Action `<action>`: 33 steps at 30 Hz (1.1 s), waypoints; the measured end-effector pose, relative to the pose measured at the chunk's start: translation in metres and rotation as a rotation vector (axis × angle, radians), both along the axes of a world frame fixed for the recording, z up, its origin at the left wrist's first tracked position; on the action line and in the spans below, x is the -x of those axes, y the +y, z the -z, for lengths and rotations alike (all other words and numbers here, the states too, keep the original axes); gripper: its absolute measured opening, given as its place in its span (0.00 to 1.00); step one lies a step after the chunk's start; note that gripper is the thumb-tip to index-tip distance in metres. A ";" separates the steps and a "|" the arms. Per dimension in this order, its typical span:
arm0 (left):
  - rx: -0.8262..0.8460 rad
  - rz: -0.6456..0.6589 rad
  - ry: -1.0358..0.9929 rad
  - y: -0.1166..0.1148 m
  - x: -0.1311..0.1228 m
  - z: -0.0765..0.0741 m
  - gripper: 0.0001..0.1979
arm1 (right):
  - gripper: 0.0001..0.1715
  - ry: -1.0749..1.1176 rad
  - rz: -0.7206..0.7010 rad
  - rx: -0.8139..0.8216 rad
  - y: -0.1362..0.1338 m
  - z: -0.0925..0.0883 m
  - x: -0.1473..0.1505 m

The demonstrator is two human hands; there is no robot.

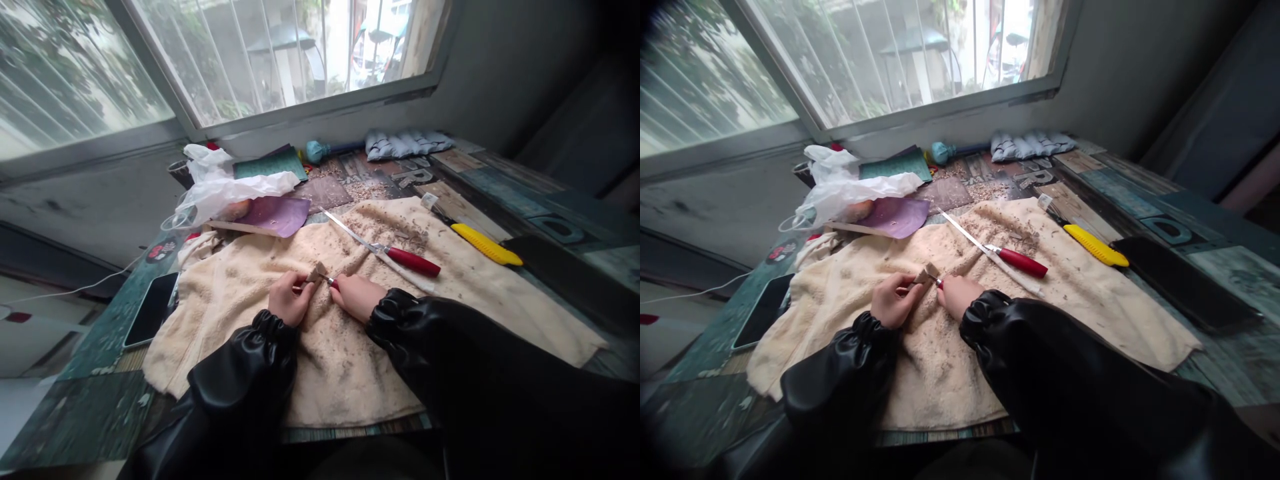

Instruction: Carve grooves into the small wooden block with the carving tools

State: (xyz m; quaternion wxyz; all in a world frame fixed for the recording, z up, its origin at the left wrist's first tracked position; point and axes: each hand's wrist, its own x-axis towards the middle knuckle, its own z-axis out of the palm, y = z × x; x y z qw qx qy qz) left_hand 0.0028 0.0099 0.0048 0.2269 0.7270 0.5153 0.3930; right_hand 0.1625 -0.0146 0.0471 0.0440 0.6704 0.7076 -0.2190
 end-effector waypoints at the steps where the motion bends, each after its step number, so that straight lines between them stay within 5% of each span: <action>1: 0.002 -0.003 -0.011 0.000 0.000 0.000 0.07 | 0.19 0.006 -0.009 0.002 0.000 0.000 -0.001; 11: 0.063 -0.134 -0.247 -0.006 0.001 0.001 0.12 | 0.17 0.033 -0.085 -0.249 0.004 -0.001 -0.009; 22: 0.383 -0.023 -0.585 -0.017 -0.007 -0.008 0.21 | 0.21 0.309 -0.192 -0.599 0.003 0.024 -0.019; 33: 0.145 0.047 -0.328 -0.030 -0.003 -0.015 0.27 | 0.17 0.477 -0.280 -0.618 -0.017 0.021 -0.028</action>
